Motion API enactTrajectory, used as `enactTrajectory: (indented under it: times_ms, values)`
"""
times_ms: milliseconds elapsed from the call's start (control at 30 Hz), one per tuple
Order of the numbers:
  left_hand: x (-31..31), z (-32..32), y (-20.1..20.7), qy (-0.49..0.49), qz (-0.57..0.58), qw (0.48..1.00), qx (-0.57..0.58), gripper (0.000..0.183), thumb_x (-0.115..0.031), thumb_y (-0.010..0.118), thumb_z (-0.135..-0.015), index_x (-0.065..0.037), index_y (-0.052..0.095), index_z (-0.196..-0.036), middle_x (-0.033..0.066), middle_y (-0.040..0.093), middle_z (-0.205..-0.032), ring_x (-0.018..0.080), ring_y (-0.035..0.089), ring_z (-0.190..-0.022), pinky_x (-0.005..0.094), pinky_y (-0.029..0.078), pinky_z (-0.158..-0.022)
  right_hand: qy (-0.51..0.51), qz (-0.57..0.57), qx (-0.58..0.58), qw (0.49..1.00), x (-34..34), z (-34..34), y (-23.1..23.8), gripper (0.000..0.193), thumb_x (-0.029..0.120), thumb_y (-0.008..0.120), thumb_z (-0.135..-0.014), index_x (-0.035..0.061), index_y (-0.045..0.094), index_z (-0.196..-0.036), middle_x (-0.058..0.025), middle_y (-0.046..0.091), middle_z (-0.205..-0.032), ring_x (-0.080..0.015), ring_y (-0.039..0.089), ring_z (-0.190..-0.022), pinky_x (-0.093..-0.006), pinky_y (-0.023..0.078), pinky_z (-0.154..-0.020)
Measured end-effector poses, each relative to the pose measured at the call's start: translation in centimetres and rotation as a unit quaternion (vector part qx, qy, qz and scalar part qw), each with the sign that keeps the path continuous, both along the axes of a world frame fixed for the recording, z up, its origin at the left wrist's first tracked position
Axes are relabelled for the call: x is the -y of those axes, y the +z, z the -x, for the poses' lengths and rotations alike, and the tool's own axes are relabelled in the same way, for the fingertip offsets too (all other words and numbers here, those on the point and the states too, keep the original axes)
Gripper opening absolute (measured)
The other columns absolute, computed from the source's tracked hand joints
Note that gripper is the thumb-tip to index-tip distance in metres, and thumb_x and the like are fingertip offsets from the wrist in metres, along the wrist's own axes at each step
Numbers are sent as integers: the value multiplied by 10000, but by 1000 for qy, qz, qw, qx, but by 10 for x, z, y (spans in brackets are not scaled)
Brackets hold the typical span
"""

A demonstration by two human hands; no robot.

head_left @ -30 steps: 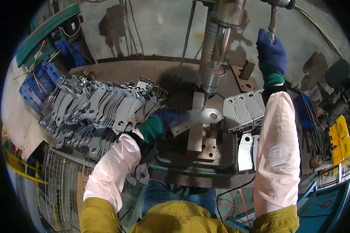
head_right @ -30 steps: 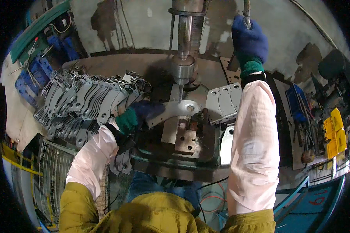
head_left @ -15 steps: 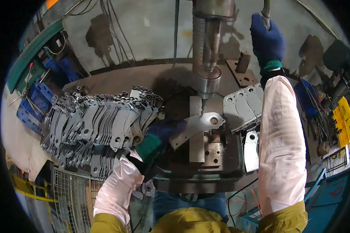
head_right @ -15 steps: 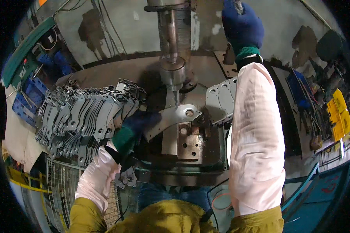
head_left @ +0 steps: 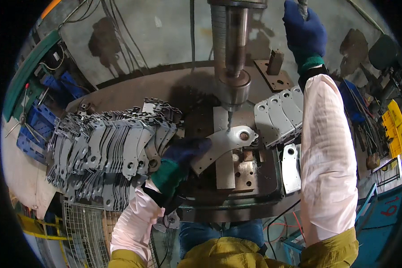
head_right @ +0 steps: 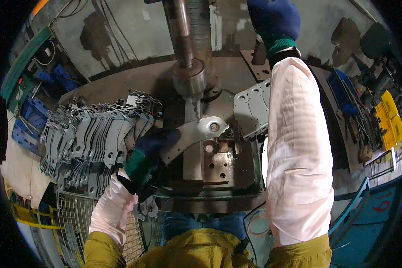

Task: Operating a manual punching press to process metal plates on a fabrication floor.

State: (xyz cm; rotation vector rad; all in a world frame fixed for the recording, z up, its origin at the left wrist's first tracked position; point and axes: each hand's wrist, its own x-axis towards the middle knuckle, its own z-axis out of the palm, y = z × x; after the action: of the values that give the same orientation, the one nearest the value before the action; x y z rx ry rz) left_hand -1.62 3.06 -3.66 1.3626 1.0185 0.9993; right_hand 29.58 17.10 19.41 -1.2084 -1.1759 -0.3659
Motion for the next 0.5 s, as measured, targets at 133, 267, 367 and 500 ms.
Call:
enactTrajectory:
  times_ms: [133, 267, 367, 500]
  values:
    - [8, -3, 9, 10, 84, 992, 97, 382, -231, 669, -907, 11, 703, -1201, 129, 734, -1139, 183, 687, -1038, 326, 517, -946, 34, 2, -15, 999, 1, 1, 0, 418, 447, 619, -943, 37, 695, -907, -268, 666, -820, -465, 666, -825, -487, 506, -685]
    - [14, -11, 45, 21, 114, 991, -63, 418, -200, 659, -894, 42, 676, -1235, 113, 719, -1203, 196, 675, -1084, 330, 503, -979, 17, -27, 3, 999, -2, -2, -3, 417, 455, 622, -941, 46, 700, -911, -262, 669, -815, -449, 678, -818, -489, 508, -680]
    - [8, -2, 27, -1, 175, 978, 114, 461, -213, 666, -891, 58, 649, -1264, 131, 707, -1229, 209, 665, -1121, 343, 501, -1000, 9, 6, -13, 1000, -3, -3, -1, 411, 457, 630, -935, 54, 703, -909, -255, 679, -817, -441, 683, -817, -492, 512, -681]
    - [-16, 11, -11, -79, 123, 980, 138, 424, -171, 666, -907, 36, 638, -1275, 122, 680, -1281, 225, 664, -1124, 337, 492, -1031, -8, 5, -29, 1000, -2, -5, 1, 357, 416, 640, -945, 64, 692, -912, -233, 680, -807, -432, 676, -786, -503, 513, -658]
